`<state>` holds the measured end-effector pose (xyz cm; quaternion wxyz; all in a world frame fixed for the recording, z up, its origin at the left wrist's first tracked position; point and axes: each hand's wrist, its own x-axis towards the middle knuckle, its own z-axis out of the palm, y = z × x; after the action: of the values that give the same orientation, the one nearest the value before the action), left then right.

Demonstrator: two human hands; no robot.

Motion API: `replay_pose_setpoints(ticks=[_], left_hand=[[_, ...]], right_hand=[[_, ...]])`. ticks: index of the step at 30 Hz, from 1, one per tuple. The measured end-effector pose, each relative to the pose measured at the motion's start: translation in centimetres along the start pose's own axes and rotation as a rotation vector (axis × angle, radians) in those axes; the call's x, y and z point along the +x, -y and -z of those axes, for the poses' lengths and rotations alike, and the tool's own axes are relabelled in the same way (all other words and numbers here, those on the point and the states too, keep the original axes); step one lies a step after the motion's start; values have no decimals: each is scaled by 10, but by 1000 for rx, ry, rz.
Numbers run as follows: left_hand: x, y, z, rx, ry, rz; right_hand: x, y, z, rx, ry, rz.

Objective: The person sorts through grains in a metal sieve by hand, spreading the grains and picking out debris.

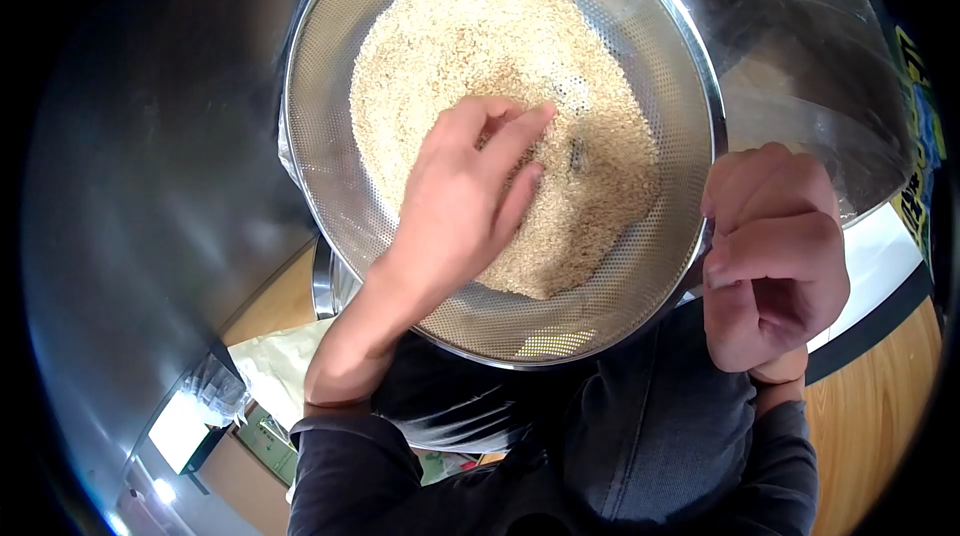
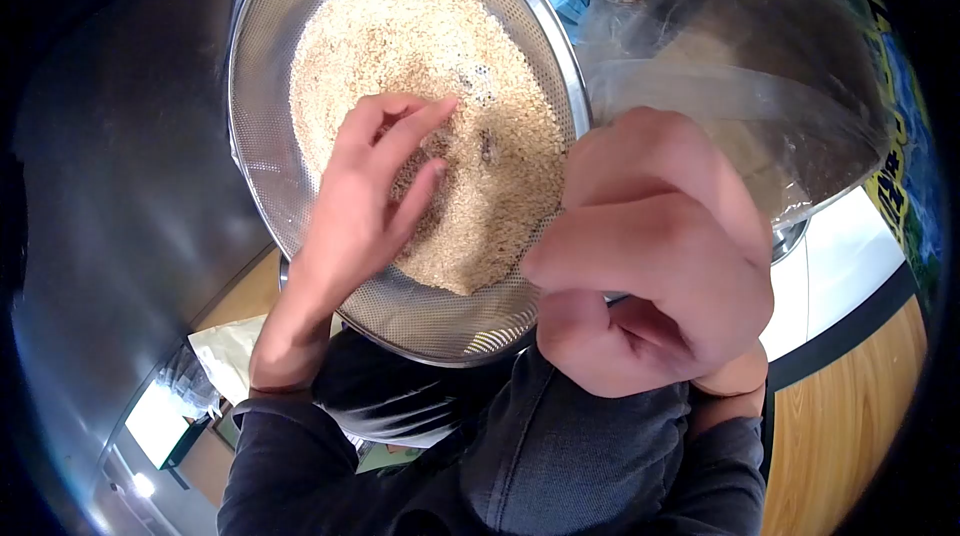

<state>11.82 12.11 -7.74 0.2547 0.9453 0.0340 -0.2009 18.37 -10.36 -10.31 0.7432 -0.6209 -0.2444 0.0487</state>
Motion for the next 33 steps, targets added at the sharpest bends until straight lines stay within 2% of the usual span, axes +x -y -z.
replay_pose_setpoints(ticks=[2,3,5,7,9,12,15,17,21,23,26,30,33], left_hand=[[-5,-4,-10,80,-57,-178],[-11,-6,-12,80,-57,-177],[-26,-12,-14,-97,196,-227],[-40,-20,-7,-181,255,-181],[-50,-19,3,-222,405,-125],[-49,0,18,-226,349,-57],[-40,25,23,125,-66,84],[-34,43,14,153,-188,144],[-42,23,6,31,-46,97],[-55,7,5,-20,221,13],[-73,-15,9,-128,289,-33],[-113,-30,-1,61,232,-2],[-137,-27,-12,23,132,10]], right_hand=[[0,0,-1,6,-14,-6],[0,0,0,12,-19,-8],[1,2,6,-2,29,-14],[0,1,11,-9,88,-17],[0,0,10,19,76,-5],[0,-1,10,14,81,-15],[-2,-2,10,21,40,-21],[-3,-2,11,26,40,-29],[-4,-1,13,22,40,-39],[-3,1,12,13,36,-28],[-3,0,11,30,24,8],[-2,3,4,-19,-8,50],[4,7,1,-179,75,49]])
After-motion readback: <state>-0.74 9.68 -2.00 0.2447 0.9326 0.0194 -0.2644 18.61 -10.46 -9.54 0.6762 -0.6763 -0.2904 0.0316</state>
